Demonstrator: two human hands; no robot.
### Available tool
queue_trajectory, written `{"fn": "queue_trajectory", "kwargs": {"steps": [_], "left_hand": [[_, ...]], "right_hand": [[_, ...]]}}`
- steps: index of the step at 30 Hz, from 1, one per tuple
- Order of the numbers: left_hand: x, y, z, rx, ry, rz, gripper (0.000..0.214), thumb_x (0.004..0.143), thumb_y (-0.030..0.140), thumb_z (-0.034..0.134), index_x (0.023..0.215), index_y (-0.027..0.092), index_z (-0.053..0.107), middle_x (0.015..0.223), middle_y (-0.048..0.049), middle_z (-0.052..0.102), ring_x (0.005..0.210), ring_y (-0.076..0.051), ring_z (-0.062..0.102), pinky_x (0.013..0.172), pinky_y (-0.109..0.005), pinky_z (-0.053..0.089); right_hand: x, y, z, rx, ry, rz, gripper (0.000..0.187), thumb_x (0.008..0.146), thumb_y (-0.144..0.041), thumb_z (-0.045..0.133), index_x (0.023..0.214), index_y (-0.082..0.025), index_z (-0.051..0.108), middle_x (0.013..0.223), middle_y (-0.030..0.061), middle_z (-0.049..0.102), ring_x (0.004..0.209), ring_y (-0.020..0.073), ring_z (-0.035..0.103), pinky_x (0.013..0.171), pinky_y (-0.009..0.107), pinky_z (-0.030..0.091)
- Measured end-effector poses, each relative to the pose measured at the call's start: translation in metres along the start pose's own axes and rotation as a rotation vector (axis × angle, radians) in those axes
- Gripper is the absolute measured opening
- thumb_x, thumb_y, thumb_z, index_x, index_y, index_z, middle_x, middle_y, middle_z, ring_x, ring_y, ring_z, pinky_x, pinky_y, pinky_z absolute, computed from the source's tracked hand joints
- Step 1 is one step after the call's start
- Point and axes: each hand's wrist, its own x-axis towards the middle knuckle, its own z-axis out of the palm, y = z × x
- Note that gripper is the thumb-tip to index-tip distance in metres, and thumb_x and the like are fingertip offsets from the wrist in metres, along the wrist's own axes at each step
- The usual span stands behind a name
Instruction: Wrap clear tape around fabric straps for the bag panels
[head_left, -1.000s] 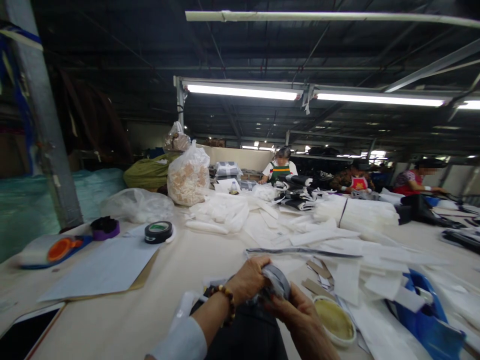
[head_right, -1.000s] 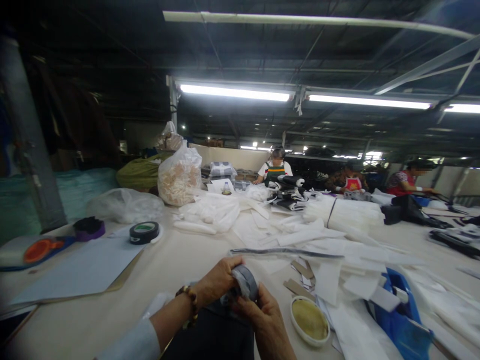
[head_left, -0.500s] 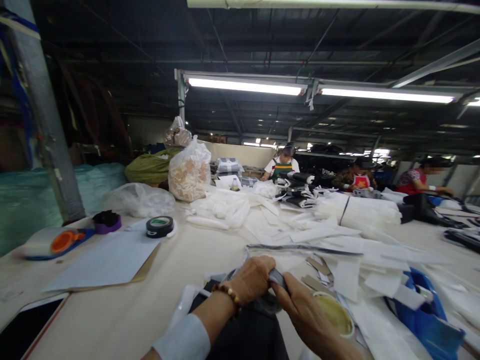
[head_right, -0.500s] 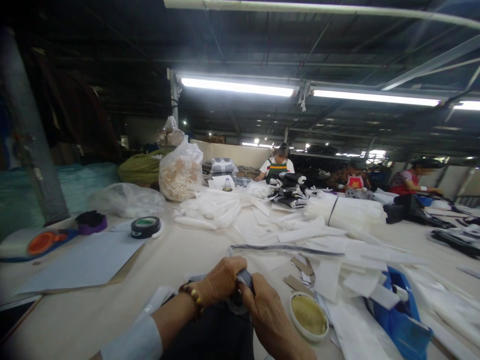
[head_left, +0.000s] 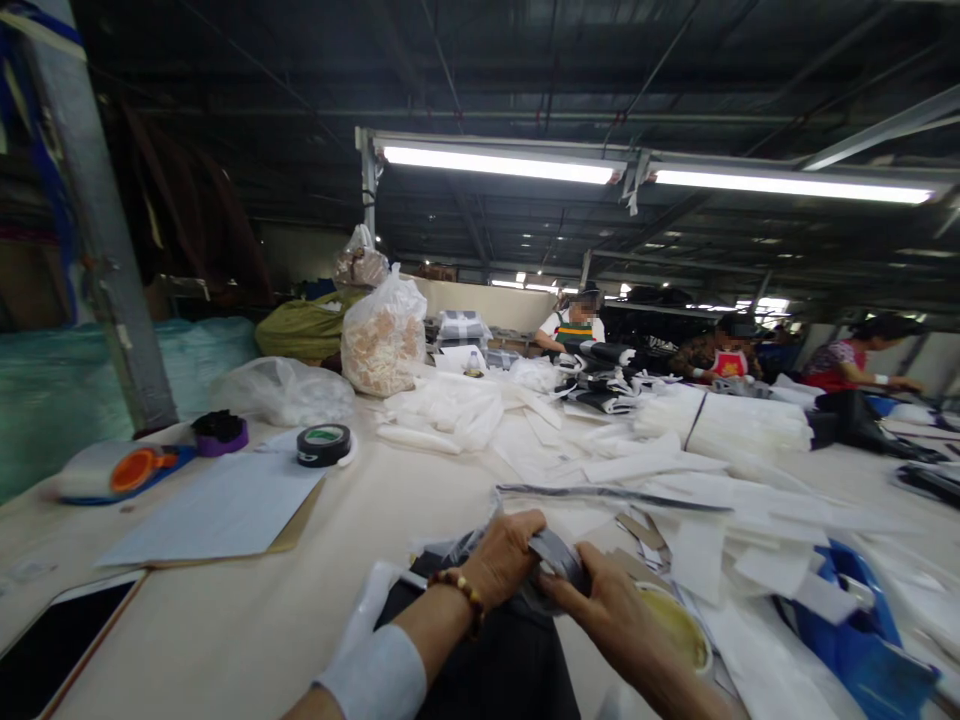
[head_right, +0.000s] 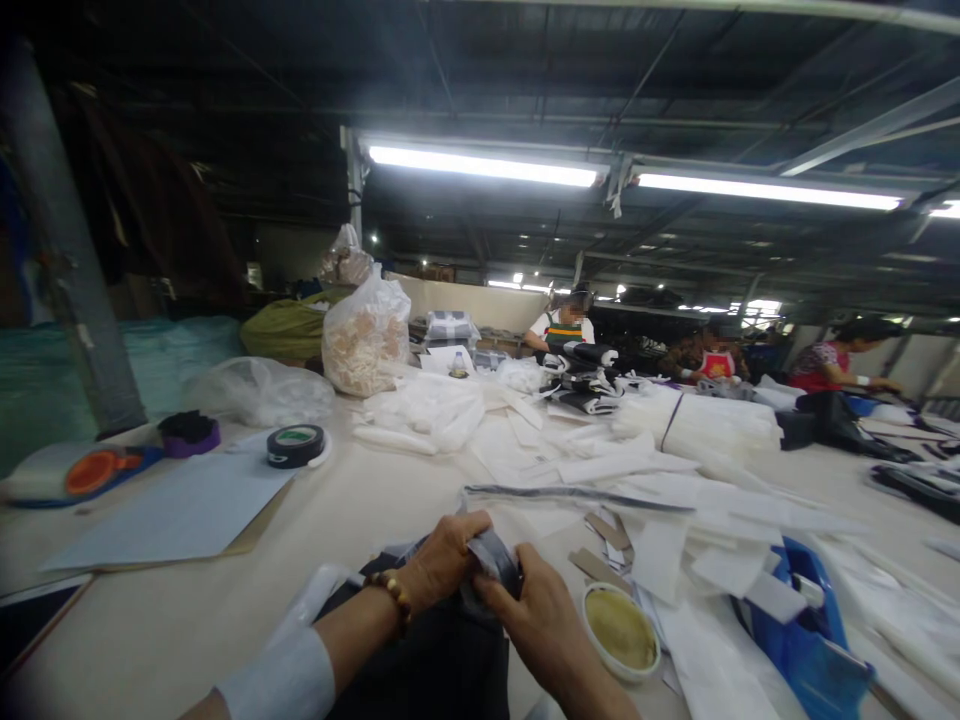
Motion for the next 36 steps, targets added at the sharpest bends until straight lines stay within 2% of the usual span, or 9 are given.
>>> {"fn": "queue_trajectory", "kwargs": {"steps": [5, 9, 12, 16, 19, 21, 26, 31, 36], "left_hand": [[0.000, -0.002, -0.001, 0.172, -0.168, 0.138, 0.015, 0.076, 0.006, 0.047, 0.068, 0.018, 0.046, 0.075, -0.0007, 0.055, 0.072, -0.015, 0.050, 0.069, -0.024, 0.039], [0.004, -0.005, 0.002, 0.275, -0.266, 0.184, 0.015, 0.080, 0.006, 0.041, 0.074, 0.017, 0.050, 0.082, -0.0056, 0.059, 0.079, -0.019, 0.054, 0.073, -0.028, 0.043], [0.005, -0.003, -0.002, 0.326, -0.289, 0.171, 0.019, 0.074, 0.003, 0.044, 0.084, 0.016, 0.054, 0.089, -0.0088, 0.061, 0.083, -0.021, 0.057, 0.074, -0.030, 0.045], [-0.007, 0.016, -0.021, 0.383, -0.183, 0.086, 0.048, 0.063, 0.003, 0.052, 0.111, 0.011, 0.049, 0.112, -0.0164, 0.055, 0.106, -0.031, 0.049, 0.089, -0.045, 0.039], [-0.026, 0.038, -0.030, 0.414, -0.096, -0.003, 0.031, 0.072, 0.005, 0.041, 0.098, 0.010, 0.055, 0.103, -0.0170, 0.058, 0.101, -0.033, 0.051, 0.086, -0.048, 0.040], [-0.041, 0.048, -0.025, 0.368, -0.120, -0.061, 0.028, 0.074, 0.005, 0.036, 0.090, 0.014, 0.057, 0.096, -0.0130, 0.061, 0.090, -0.029, 0.057, 0.079, -0.042, 0.045], [-0.065, 0.055, 0.003, 0.068, -0.220, -0.296, 0.043, 0.071, 0.003, 0.039, 0.113, 0.012, 0.045, 0.111, -0.0152, 0.058, 0.098, -0.026, 0.058, 0.083, -0.036, 0.045], [-0.071, 0.062, 0.003, 0.143, -0.231, -0.344, 0.035, 0.074, 0.014, 0.037, 0.108, 0.010, 0.047, 0.106, -0.0169, 0.061, 0.102, -0.031, 0.056, 0.088, -0.045, 0.037], [-0.075, 0.048, -0.005, -0.020, -0.180, -0.321, 0.018, 0.081, 0.031, 0.039, 0.083, 0.018, 0.052, 0.086, -0.0066, 0.063, 0.080, -0.022, 0.057, 0.070, -0.033, 0.037]], "right_hand": [[0.002, 0.006, 0.000, 0.060, -0.165, 0.082, 0.022, 0.065, -0.039, 0.061, 0.066, -0.018, 0.054, 0.060, -0.0007, 0.057, 0.058, 0.0163, 0.051, 0.050, 0.025, 0.033], [-0.002, 0.019, 0.022, 0.203, -0.167, 0.097, 0.018, 0.069, -0.035, 0.052, 0.061, -0.020, 0.047, 0.047, -0.0038, 0.051, 0.043, 0.0133, 0.048, 0.041, 0.023, 0.031], [-0.003, 0.024, 0.035, 0.431, -0.163, 0.153, 0.020, 0.069, -0.037, 0.051, 0.061, -0.019, 0.047, 0.043, -0.0058, 0.048, 0.039, 0.0117, 0.046, 0.040, 0.023, 0.032], [-0.004, 0.022, 0.037, 0.715, -0.170, 0.261, 0.026, 0.065, -0.040, 0.059, 0.063, -0.015, 0.053, 0.042, -0.0053, 0.050, 0.038, 0.0095, 0.044, 0.040, 0.021, 0.032], [-0.006, 0.017, 0.036, 0.816, -0.140, 0.302, 0.026, 0.062, -0.039, 0.062, 0.062, -0.014, 0.055, 0.043, -0.0043, 0.051, 0.040, 0.0092, 0.045, 0.041, 0.021, 0.030], [-0.008, 0.014, 0.037, 0.869, -0.128, 0.313, 0.025, 0.062, -0.038, 0.061, 0.062, -0.014, 0.055, 0.045, -0.0046, 0.050, 0.041, 0.0085, 0.044, 0.041, 0.020, 0.028], [-0.017, 0.006, 0.042, 1.021, -0.156, 0.365, 0.023, 0.062, -0.036, 0.062, 0.060, -0.015, 0.053, 0.048, -0.0052, 0.047, 0.042, 0.0065, 0.039, 0.043, 0.020, 0.027], [-0.029, 0.000, 0.041, 1.015, -0.219, 0.354, 0.028, 0.065, -0.042, 0.063, 0.067, -0.015, 0.056, 0.054, -0.0030, 0.053, 0.053, 0.0118, 0.049, 0.050, 0.022, 0.035], [-0.030, 0.014, 0.019, 0.626, -0.368, 0.191, 0.039, 0.073, -0.053, 0.051, 0.064, -0.015, 0.056, 0.051, -0.0021, 0.051, 0.048, 0.0123, 0.049, 0.047, 0.023, 0.032]]}}
